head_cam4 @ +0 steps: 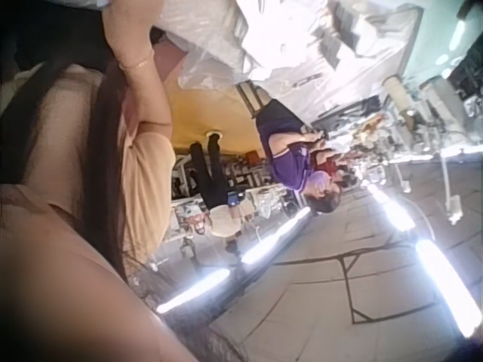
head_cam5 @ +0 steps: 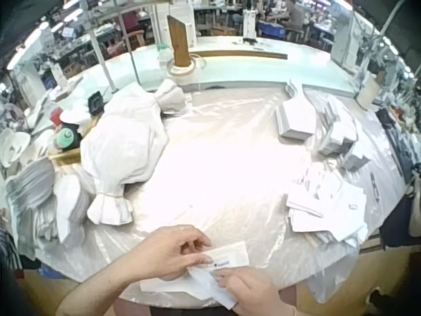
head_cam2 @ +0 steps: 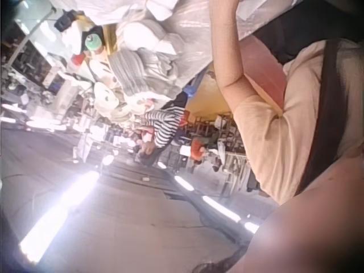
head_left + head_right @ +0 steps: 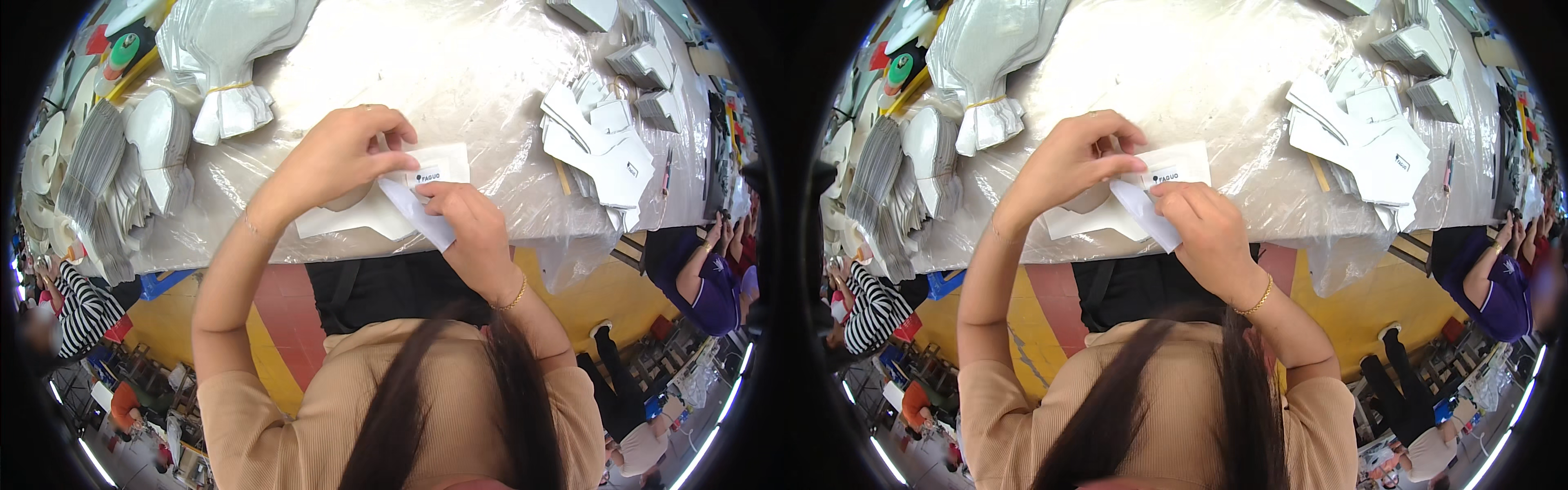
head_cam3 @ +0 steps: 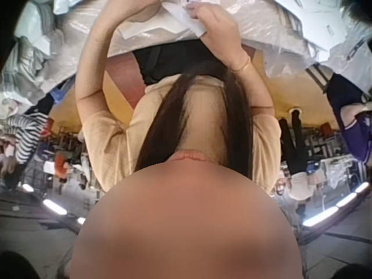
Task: The person repeatedly picks up white paper pieces, folds them along pre-scored lines, and places them into a stack. The person handles each piece one at a time, aligning edges and pressing folds to create a neat pile.
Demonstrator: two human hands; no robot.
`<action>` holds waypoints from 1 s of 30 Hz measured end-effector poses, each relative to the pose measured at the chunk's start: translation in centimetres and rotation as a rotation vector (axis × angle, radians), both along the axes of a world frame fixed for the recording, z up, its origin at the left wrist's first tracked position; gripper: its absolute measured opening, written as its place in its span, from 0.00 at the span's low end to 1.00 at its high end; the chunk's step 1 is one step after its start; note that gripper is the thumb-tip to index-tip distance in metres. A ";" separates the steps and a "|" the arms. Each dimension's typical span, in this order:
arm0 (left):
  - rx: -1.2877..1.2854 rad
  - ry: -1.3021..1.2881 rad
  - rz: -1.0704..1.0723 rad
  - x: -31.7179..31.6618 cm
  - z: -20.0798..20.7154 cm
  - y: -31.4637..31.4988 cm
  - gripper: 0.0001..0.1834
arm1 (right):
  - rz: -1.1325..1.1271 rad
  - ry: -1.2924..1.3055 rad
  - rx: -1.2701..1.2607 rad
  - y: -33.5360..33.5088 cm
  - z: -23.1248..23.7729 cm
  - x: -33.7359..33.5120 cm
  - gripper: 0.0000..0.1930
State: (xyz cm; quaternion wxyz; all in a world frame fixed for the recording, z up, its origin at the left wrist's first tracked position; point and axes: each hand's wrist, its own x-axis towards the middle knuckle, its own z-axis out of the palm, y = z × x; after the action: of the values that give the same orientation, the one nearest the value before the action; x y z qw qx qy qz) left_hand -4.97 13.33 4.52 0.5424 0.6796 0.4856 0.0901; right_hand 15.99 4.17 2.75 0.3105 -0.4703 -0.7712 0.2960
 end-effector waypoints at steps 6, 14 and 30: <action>0.448 0.266 -0.248 1.7 -0.1 0.0 0.25 | 0.148 0.067 0.004 -1.1 0.2 0.0 0.13; 0.716 0.167 -0.318 0.7 -1.4 -1.7 0.40 | 0.139 0.051 -0.057 -2.4 0.8 0.1 0.11; 0.823 0.427 -0.318 0.6 -3.2 -1.8 0.58 | 0.771 0.296 -0.016 -5.9 3.8 -4.8 0.18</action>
State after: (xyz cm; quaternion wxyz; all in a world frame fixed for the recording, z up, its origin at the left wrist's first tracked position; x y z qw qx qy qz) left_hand -4.39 11.51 1.32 0.1242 0.9067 0.4001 0.0494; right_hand 11.19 -1.68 6.53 0.2807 -0.1016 -0.8357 0.4610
